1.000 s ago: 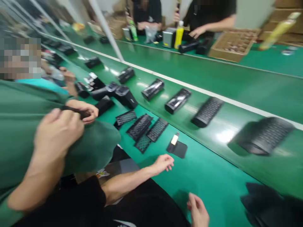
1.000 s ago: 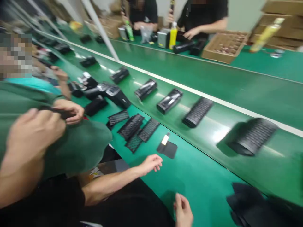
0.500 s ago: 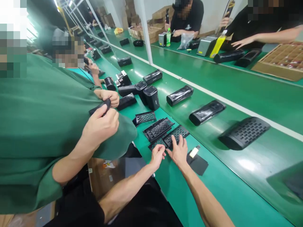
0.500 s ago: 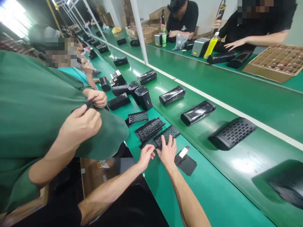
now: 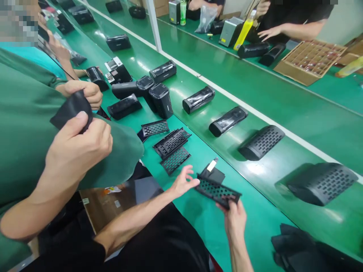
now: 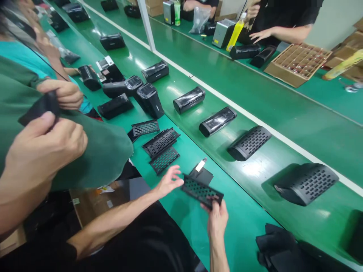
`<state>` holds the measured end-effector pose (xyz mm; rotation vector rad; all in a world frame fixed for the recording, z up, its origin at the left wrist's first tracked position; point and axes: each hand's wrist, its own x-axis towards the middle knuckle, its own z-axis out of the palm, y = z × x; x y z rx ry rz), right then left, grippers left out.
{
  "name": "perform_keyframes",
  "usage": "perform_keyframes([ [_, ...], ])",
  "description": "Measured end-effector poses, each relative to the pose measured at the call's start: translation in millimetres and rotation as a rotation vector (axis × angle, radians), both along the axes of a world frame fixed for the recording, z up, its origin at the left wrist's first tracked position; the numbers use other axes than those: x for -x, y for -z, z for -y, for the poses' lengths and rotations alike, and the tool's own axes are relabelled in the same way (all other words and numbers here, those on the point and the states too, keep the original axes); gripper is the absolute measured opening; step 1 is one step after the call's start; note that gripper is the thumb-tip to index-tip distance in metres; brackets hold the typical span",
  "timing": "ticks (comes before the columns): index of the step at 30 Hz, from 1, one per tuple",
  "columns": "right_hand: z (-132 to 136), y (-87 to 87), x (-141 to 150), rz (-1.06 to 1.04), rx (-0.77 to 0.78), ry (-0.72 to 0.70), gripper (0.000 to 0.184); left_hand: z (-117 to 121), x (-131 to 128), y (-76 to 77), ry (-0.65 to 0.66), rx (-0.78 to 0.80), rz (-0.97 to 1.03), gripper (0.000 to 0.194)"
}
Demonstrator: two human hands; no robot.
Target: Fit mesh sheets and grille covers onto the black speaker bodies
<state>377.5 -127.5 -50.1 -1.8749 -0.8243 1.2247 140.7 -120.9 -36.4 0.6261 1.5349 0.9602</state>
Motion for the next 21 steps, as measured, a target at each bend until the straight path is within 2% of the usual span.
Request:
perform_keyframes([
  [1, 26, 3.7, -10, -0.062, 0.122, 0.075, 0.040, 1, -9, 2.7, 0.093, 0.045, 0.018, 0.035],
  [3, 65, 8.0, -27, -0.040, 0.209, 0.103, 0.043, 7, -23, 8.9, 0.221, 0.150, 0.019, 0.016],
  [5, 76, 5.5, -41, 0.184, 0.200, 0.120, 0.044, 11, -31, 13.7, 0.286, 0.203, -0.026, 0.015],
  [6, 70, 2.7, -46, 0.334, 0.173, 0.110, 0.043, 10, -33, 15.2, 0.304, 0.187, -0.073, 0.017],
  [8, 43, -0.6, -46, 0.566, 0.115, 0.019, 0.042, 0, -36, 16.6, 0.327, 0.092, -0.220, 0.018],
  [9, 25, 0.6, -42, 0.608, 0.096, -0.055, 0.043, -12, -39, 17.1, 0.325, 0.035, -0.308, 0.016],
  [11, -14, 10.4, -24, 0.561, 0.097, -0.193, 0.045, -44, -46, 19.4, 0.309, -0.043, -0.464, 0.018],
  [14, -57, 35.4, 7, 0.573, 0.142, -0.291, 0.044, -97, -62, 27.2, 0.320, -0.039, -0.586, 0.039],
  [17, -69, 53.1, 20, 0.596, 0.204, -0.339, 0.033, -128, -63, 35.8, 0.323, -0.046, -0.593, 0.048],
  [21, -57, 53.4, 4, 0.588, 0.281, -0.366, 0.030, -126, -27, 37.4, 0.249, -0.023, -0.600, 0.039],
])
